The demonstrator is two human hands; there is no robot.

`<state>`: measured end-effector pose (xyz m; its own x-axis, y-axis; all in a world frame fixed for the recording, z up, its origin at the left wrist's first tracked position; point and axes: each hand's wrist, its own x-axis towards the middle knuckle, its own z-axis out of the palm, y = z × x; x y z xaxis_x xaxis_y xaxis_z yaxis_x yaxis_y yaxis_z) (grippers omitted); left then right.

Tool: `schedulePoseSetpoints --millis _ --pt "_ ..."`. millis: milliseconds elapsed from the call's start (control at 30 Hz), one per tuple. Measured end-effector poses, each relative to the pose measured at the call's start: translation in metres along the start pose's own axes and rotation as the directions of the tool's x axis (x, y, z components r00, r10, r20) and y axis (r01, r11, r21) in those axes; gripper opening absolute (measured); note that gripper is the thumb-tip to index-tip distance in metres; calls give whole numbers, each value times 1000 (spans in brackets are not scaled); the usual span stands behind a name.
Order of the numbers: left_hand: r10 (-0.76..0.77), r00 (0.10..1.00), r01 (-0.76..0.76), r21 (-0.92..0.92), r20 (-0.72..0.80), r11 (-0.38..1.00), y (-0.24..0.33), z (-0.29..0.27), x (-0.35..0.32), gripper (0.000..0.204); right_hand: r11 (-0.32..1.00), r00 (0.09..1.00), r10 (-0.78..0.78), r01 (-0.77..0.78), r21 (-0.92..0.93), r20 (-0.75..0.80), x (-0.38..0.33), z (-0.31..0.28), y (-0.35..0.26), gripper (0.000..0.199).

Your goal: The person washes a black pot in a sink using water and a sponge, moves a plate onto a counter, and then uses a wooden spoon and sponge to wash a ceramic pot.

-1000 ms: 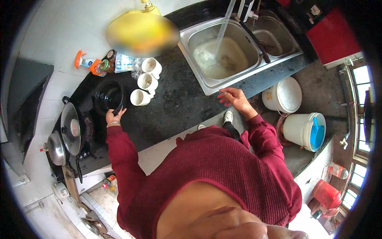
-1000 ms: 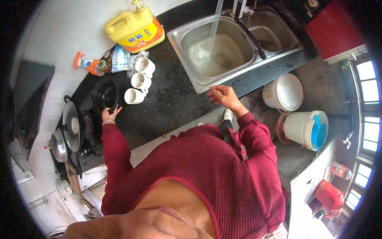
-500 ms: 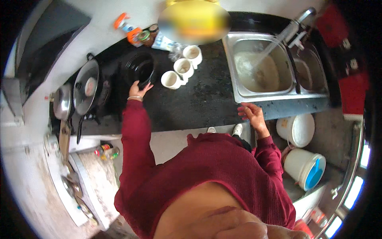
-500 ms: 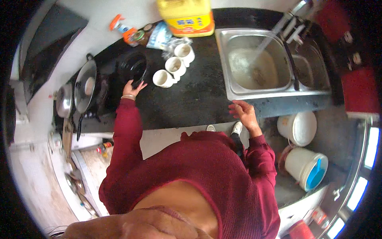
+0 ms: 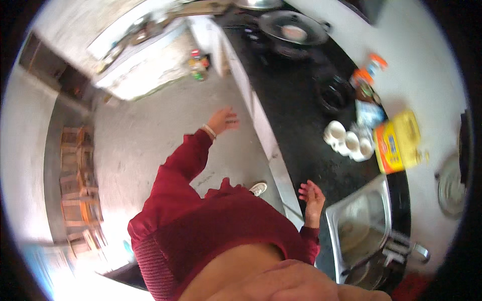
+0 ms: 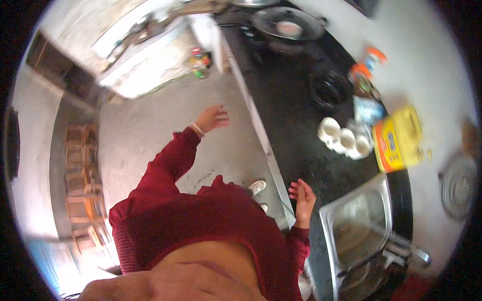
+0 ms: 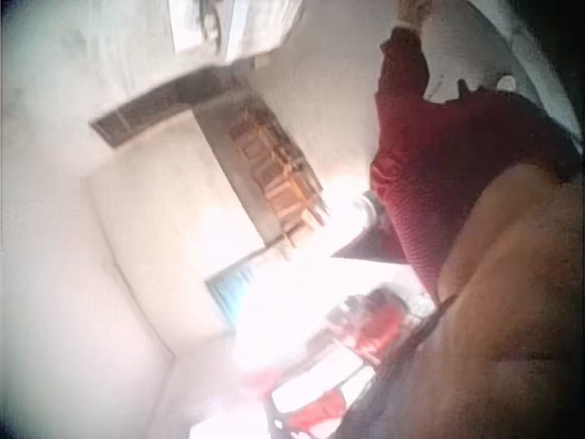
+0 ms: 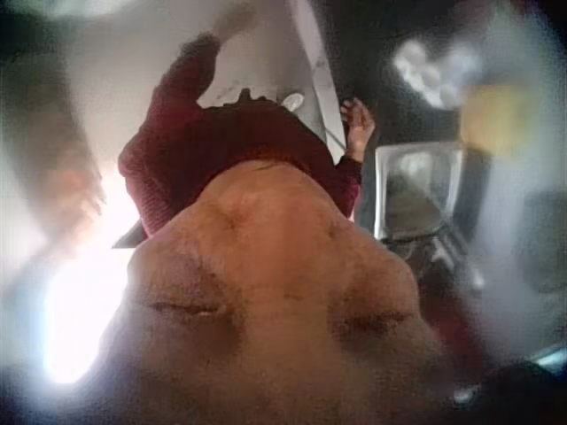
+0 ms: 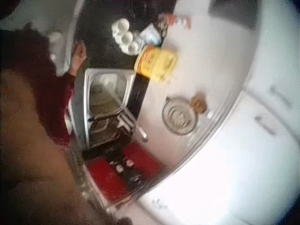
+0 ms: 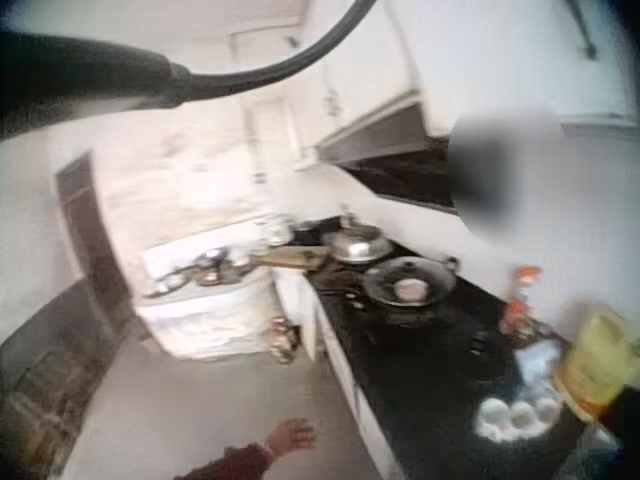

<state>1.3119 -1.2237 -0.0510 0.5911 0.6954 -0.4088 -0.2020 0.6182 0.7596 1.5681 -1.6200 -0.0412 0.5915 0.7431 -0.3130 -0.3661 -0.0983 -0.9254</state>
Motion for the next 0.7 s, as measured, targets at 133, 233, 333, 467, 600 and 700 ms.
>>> schedulePoseSetpoints --millis 133,233,333,467,600,700 --pt "52 971 -81 -117 -232 990 -40 -136 -122 48 994 972 70 -50 -94 222 23 46 6 28" --pt "46 887 -153 -199 -459 968 -40 -162 -191 50 983 933 114 -56 -174 342 42 88 16 29" --pt "226 844 -243 29 -487 970 -70 -242 -236 49 959 877 148 -14 -283 457 63 153 17 31" --pt "-82 731 -351 -476 -677 807 -29 -278 -241 47 901 871 198 19 -434 450 104 235 26 32" --pt "14 732 -447 -464 -681 765 10 -360 -251 50 826 849 274 33 -562 453 147 333 55 31" --pt "62 680 -525 -426 -730 737 50 -411 -264 50 746 807 338 84 -661 484 171 404 81 31"
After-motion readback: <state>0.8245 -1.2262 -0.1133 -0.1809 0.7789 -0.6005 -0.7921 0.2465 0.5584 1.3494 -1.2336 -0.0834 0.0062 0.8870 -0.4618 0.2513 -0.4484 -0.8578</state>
